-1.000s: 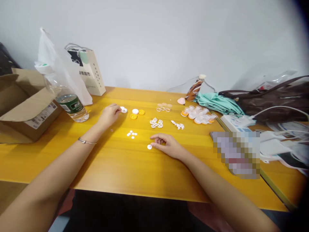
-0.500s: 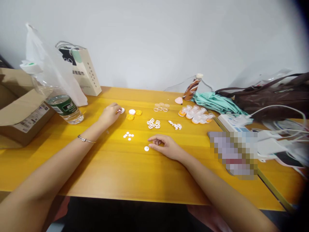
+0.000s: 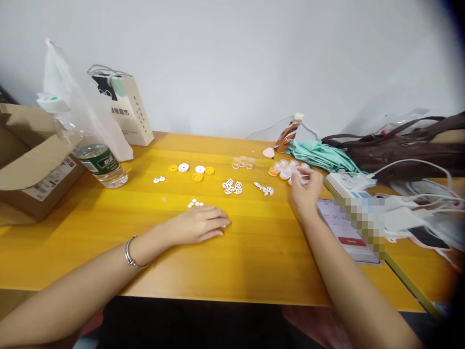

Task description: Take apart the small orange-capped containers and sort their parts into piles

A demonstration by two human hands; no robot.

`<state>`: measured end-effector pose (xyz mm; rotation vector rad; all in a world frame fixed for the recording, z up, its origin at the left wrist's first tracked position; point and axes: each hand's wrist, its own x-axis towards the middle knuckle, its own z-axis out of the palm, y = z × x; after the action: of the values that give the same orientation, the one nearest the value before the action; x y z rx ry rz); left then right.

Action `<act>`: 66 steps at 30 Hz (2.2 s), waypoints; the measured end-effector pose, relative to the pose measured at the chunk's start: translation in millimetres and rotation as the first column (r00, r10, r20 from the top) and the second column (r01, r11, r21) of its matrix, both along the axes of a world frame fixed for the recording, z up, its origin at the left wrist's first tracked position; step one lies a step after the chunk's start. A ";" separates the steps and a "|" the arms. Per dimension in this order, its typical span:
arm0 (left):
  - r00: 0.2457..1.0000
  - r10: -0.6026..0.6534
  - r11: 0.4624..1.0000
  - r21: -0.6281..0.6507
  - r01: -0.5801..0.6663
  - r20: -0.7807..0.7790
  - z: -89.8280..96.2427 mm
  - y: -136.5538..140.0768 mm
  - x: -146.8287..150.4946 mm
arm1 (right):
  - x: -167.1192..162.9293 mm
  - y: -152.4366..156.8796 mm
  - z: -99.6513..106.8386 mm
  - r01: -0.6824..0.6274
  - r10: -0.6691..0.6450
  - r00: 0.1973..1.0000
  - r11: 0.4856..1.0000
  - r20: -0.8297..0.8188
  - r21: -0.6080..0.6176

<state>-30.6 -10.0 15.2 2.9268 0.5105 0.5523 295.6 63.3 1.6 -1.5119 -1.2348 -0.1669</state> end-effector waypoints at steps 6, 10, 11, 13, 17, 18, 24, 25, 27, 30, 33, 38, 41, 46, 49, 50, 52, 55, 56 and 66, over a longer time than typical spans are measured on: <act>1.000 -0.013 0.998 0.059 0.012 0.016 -1.9 5.5 -2.5 | 18.3 6.0 -7.0 0.214 -0.190 0.973 0.956 0.132 -0.200; 1.000 -0.009 0.997 0.073 0.008 0.013 -0.7 4.0 -1.3 | 19.7 9.1 -11.3 0.232 -0.205 0.969 0.944 0.135 -0.233; 1.000 -0.007 0.998 0.070 0.006 0.018 -0.7 3.6 -0.9 | 21.3 9.9 -12.4 0.238 -0.209 0.968 0.943 0.139 -0.234; 0.999 -0.003 0.998 0.064 0.001 0.039 -0.8 4.2 -1.1 | 25.6 11.3 -14.5 0.240 -0.207 0.966 0.940 0.155 -0.242; 0.987 0.070 0.994 0.077 -0.082 0.148 7.3 15.8 -12.2 | 32.3 12.7 -16.9 0.216 -0.164 0.962 0.945 0.217 -0.244; 0.977 0.112 0.987 0.095 -0.131 0.182 11.9 21.5 -18.9 | 32.9 12.8 -16.8 0.210 -0.153 0.959 0.948 0.238 -0.240; 0.703 0.649 0.707 0.111 -0.699 0.291 38.6 66.8 -96.5 | 31.0 10.5 -9.0 0.135 -0.060 0.969 0.941 0.240 -0.312; 0.639 0.725 0.644 0.078 -0.761 0.256 38.4 73.5 -111.6 | 30.2 9.1 -6.2 0.115 -0.042 0.975 0.937 0.218 -0.331; 0.564 0.815 0.564 0.039 -0.825 0.133 33.3 84.3 -137.8 | 27.4 4.6 1.0 0.053 0.013 0.984 0.933 0.180 -0.357; 0.509 0.860 0.509 0.004 -0.861 0.022 21.1 94.0 -160.0 | 14.3 -8.1 14.3 -0.195 0.231 0.971 0.915 0.063 -0.354; 0.496 0.869 0.496 -0.010 -0.869 -0.003 13.3 97.2 -163.0 | -15.6 -28.6 26.4 -0.577 0.569 0.814 0.765 -0.118 -0.288; 0.527 0.847 0.528 -0.011 -0.849 -0.063 8.6 97.9 -154.8 | -79.8 -66.8 31.6 -0.800 0.811 0.553 0.455 -0.189 -0.391; 0.538 0.840 0.535 -0.053 -0.843 -0.069 5.7 97.6 -152.6 | -101.4 -79.8 27.3 -0.819 0.859 0.466 0.328 -0.213 -0.471; 0.554 0.832 0.536 -0.209 -0.818 -0.033 5.5 94.2 -149.8 | -108.5 -84.1 19.5 -0.839 0.877 0.407 0.249 -0.255 -0.484; 0.559 0.828 0.557 -0.191 -0.809 0.049 14.3 89.0 -141.2 | -109.7 -83.1 15.0 -0.838 0.881 0.407 0.256 -0.241 -0.482; 0.558 0.824 0.566 -0.170 -0.806 0.100 19.2 85.5 -135.3 | -110.4 -82.6 13.5 -0.833 0.882 0.412 0.263 -0.228 -0.487; 0.555 0.804 0.588 -0.151 -0.794 0.214 30.7 73.7 -117.5 | -112.2 -81.3 10.3 -0.817 0.881 0.427 0.280 -0.203 -0.504; 0.597 0.737 0.671 -0.236 -0.703 0.317 44.0 42.4 -79.0 | -114.9 -79.0 5.4 -0.806 0.877 0.435 0.279 -0.202 -0.522; 0.654 0.693 0.721 -0.274 -0.636 0.304 45.2 29.2 -65.0 | -115.7 -78.4 4.0 -0.808 0.876 0.434 0.274 -0.212 -0.521; 0.822 0.565 0.779 -0.373 -0.504 0.069 -0.2 -66.6 21.8 | -124.2 -92.7 -1.7 -0.830 0.843 0.439 0.249 -0.310 -0.498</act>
<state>-8.8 -76.6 15.0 2.3478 1.2947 0.6916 171.4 -29.4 -0.2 -1.0762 -2.0980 1.0589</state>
